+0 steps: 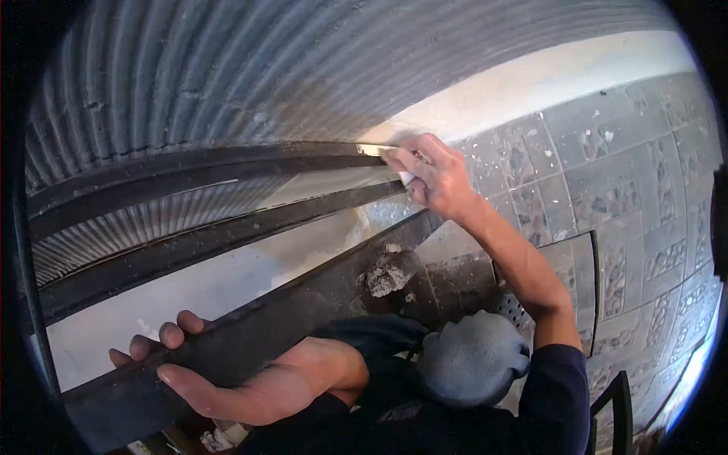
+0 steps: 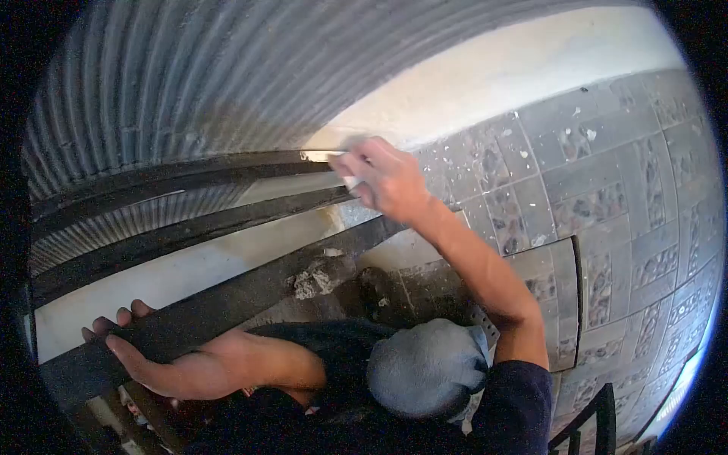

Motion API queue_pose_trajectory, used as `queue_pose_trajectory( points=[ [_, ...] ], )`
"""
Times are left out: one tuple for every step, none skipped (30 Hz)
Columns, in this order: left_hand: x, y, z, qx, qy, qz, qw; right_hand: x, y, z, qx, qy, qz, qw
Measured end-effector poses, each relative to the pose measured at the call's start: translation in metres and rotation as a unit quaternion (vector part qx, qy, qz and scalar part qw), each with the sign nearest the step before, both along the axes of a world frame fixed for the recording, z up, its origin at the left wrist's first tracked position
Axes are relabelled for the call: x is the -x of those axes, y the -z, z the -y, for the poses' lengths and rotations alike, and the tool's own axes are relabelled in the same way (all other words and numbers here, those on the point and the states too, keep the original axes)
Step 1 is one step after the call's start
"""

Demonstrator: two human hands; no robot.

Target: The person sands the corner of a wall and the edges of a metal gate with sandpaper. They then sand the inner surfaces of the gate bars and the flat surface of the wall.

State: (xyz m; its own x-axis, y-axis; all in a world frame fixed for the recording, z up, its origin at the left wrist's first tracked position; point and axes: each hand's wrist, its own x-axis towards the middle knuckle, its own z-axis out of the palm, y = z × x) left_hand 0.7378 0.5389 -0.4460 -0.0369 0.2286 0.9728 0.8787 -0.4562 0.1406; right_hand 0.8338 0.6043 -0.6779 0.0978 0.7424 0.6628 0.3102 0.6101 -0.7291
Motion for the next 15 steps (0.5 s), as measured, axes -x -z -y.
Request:
queue_pose_trajectory(
  points=[
    [0.0, -0.003, 0.002, 0.019, -0.038, -0.023, 0.999, 0.002, 0.007, 0.002, 0.007, 0.011, 0.005, 1.0],
    [-0.002, -0.004, -0.001, 0.016, -0.033, -0.019, 0.999, 0.007, 0.013, 0.0, -0.003, 0.017, -0.003, 1.0],
    [-0.008, -0.007, -0.007, -0.023, 0.014, 0.099, 0.995, 0.006, 0.004, -0.004, -0.005, 0.021, -0.001, 1.0],
    [-0.01, -0.008, -0.008, -0.053, 0.055, 0.212, 0.974, 0.004, -0.009, -0.001, -0.007, 0.014, 0.008, 1.0],
    [-0.009, -0.004, -0.007, -0.047, 0.051, 0.21, 0.975, 0.003, -0.019, 0.0, -0.009, 0.006, 0.016, 1.0],
    [-0.005, 0.0, -0.007, -0.027, 0.039, 0.09, 0.995, 0.005, -0.023, -0.001, -0.002, 0.001, 0.007, 1.0],
    [-0.001, 0.002, -0.004, -0.004, 0.026, -0.032, 0.999, 0.008, -0.019, 0.003, 0.004, -0.003, 0.003, 1.0],
    [0.005, 0.003, -0.003, -0.006, 0.025, -0.032, 0.999, 0.009, -0.012, 0.003, -0.002, 0.009, -0.001, 1.0],
    [0.008, 0.002, -0.006, -0.014, 0.055, -0.035, 0.998, 0.006, -0.007, -0.003, -0.014, 0.023, -0.004, 1.0],
    [0.011, -0.001, -0.005, -0.015, 0.084, -0.04, 0.996, 0.004, -0.004, -0.005, 0.003, 0.009, 0.01, 1.0],
    [0.01, -0.004, -0.002, -0.019, 0.086, -0.04, 0.995, 0.005, -0.002, -0.004, -0.001, 0.011, 0.011, 1.0],
    [0.001, -0.009, -0.004, -0.022, 0.103, 0.089, 0.99, 0.005, -0.009, -0.007, 0.001, 0.01, 0.012, 1.0],
    [-0.004, -0.01, -0.003, -0.015, 0.115, 0.215, 0.97, 0.005, -0.015, -0.005, 0.012, 0.006, 0.01, 1.0],
    [-0.005, -0.006, -0.003, -0.012, 0.114, 0.214, 0.97, 0.003, -0.019, -0.005, 0.016, 0.006, 0.009, 1.0],
    [-0.004, -0.002, -0.005, -0.01, 0.099, 0.131, 0.986, 0.0, -0.026, -0.007, 0.005, 0.001, 0.009, 1.0]
  ],
)
